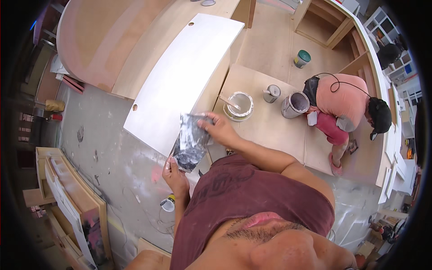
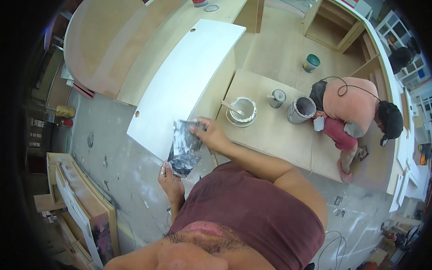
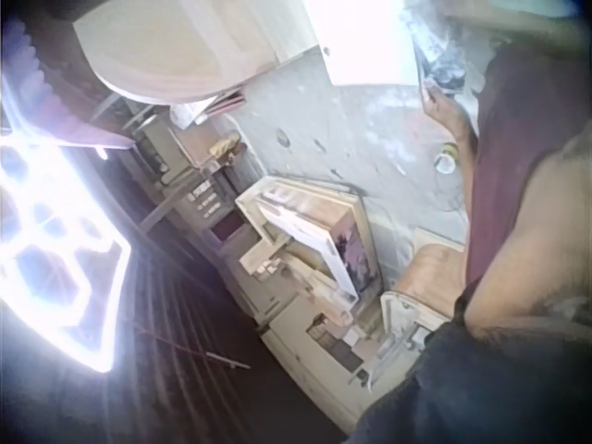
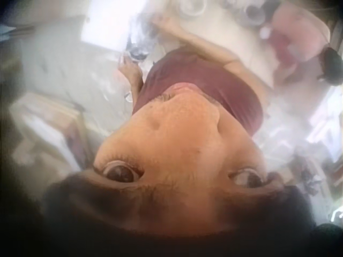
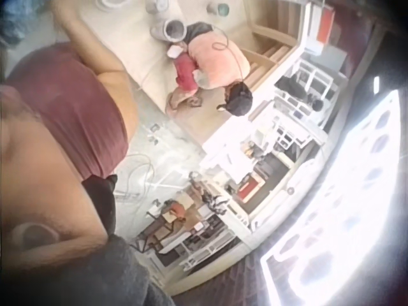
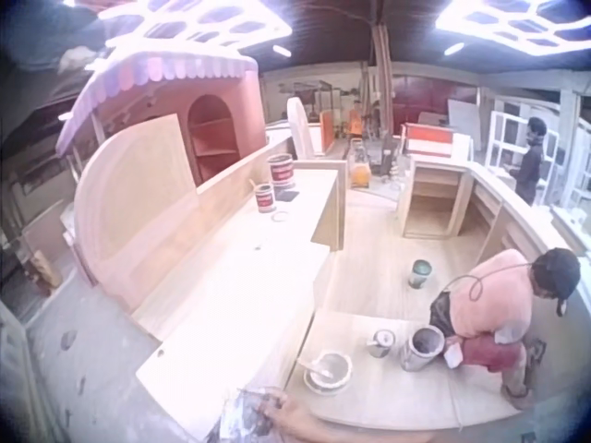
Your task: The person applies white putty to the edges of a white furniture panel using metal scrapers, dipping the tools into a container of putty and smoothing it over the wood.
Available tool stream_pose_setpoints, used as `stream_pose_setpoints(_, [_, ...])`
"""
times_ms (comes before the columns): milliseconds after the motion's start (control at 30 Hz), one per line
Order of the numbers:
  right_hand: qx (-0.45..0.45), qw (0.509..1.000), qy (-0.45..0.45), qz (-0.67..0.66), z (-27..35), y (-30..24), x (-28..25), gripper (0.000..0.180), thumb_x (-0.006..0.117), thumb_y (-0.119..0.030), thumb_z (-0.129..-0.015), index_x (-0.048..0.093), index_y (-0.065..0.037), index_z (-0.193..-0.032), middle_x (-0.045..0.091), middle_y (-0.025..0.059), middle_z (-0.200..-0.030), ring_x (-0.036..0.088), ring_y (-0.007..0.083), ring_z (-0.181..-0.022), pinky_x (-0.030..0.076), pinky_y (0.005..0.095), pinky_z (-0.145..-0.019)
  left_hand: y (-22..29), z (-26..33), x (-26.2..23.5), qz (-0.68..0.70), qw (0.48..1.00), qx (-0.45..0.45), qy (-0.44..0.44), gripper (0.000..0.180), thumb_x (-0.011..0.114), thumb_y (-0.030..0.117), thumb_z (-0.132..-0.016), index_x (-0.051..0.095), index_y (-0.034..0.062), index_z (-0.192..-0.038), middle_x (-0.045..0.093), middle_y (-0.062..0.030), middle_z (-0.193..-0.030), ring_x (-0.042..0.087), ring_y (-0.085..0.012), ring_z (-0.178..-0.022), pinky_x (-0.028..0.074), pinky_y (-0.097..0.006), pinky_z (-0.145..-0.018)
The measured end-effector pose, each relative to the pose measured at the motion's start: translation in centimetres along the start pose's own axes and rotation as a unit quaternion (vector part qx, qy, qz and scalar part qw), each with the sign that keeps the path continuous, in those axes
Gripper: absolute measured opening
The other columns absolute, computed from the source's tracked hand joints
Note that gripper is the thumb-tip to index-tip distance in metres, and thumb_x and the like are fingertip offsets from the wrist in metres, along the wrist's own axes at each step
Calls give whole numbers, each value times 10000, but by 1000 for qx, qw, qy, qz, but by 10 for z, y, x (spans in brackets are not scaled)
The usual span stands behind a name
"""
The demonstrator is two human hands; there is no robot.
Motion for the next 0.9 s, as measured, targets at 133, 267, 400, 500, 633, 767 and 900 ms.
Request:
stream_pose_setpoints(133, [53, 991, 58, -107, -21, -1, -47, 352, 699, -164, -876, 578, -36, -1181, 662, 2, -933, 617, 78, -788, 526, 241, -702, 0, -10, -10, 76, 996, -18, 42, 263, 495, 171, -997, 561, -57, -1110, 637, -117, -1028, 638, -188, -914, 528, -319, -798])
stream_pose_setpoints(267, [-23, 987, 104, -121, -20, 11, -108, 314, 731, -89, -830, 566, -35, -1091, 667, 32, -935, 631, 101, -809, 538, 263, -721, 9, -1, -20, 125, 988, -20, 84, 245, 474, 179, -1004, 564, -39, -1073, 641, -111, -1030, 638, -182, -923, 509, -318, -844])
stream_pose_setpoints(400, [-11, 985, 137, -106, -20, 40, -145, 286, 706, -43, -833, 576, -27, -1088, 670, 40, -919, 631, 106, -803, 521, 254, -726, 16, -1, -25, 123, 988, 12, 97, 232, 469, 161, -1003, 550, -39, -1088, 635, -127, -1048, 637, -198, -940, 516, -327, -841])
stream_pose_setpoints(500, [-27, 977, 164, -135, -20, 54, -152, 285, 702, -40, -836, 578, -20, -1092, 668, 41, -936, 627, 103, -814, 508, 244, -733, 13, -8, -31, 134, 985, 19, 108, 233, 465, 157, -1002, 546, -39, -1100, 627, -130, -1069, 635, -199, -955, 516, -332, -849])
stream_pose_setpoints(633, [-41, 973, 183, -132, -3, 62, -150, 312, 699, -42, -838, 574, -9, -1121, 664, 43, -955, 625, 107, -831, 505, 247, -756, 12, -13, -26, 139, 988, 13, 66, 245, 466, 157, -997, 540, -42, -1120, 621, -132, -1090, 629, -202, -988, 514, -333, -858])
stream_pose_setpoints(767, [-67, 967, 221, -110, 20, 67, -152, 341, 697, -49, -840, 565, 9, -1148, 659, 50, -952, 618, 111, -836, 499, 251, -764, 5, -27, -37, 138, 990, 0, 7, 260, 475, 164, -994, 534, -47, -1136, 614, -132, -1107, 624, -204, -997, 515, -335, -858])
stream_pose_setpoints(900, [-119, 944, 280, -132, 51, 85, -154, 361, 703, -56, -835, 559, 18, -1158, 657, 56, -949, 612, 113, -838, 496, 251, -771, -1, -45, -48, 109, 993, -22, -43, 289, 483, 191, -992, 532, -44, -1151, 597, -136, -1137, 601, -212, -1041, 496, -350, -892])
Point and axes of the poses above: each hand's wrist, its own z-axis away from the middle knuckle, its own x-axis out of the palm, y = z × x, the point moved 7 cm from there along -z, towards the middle knuckle
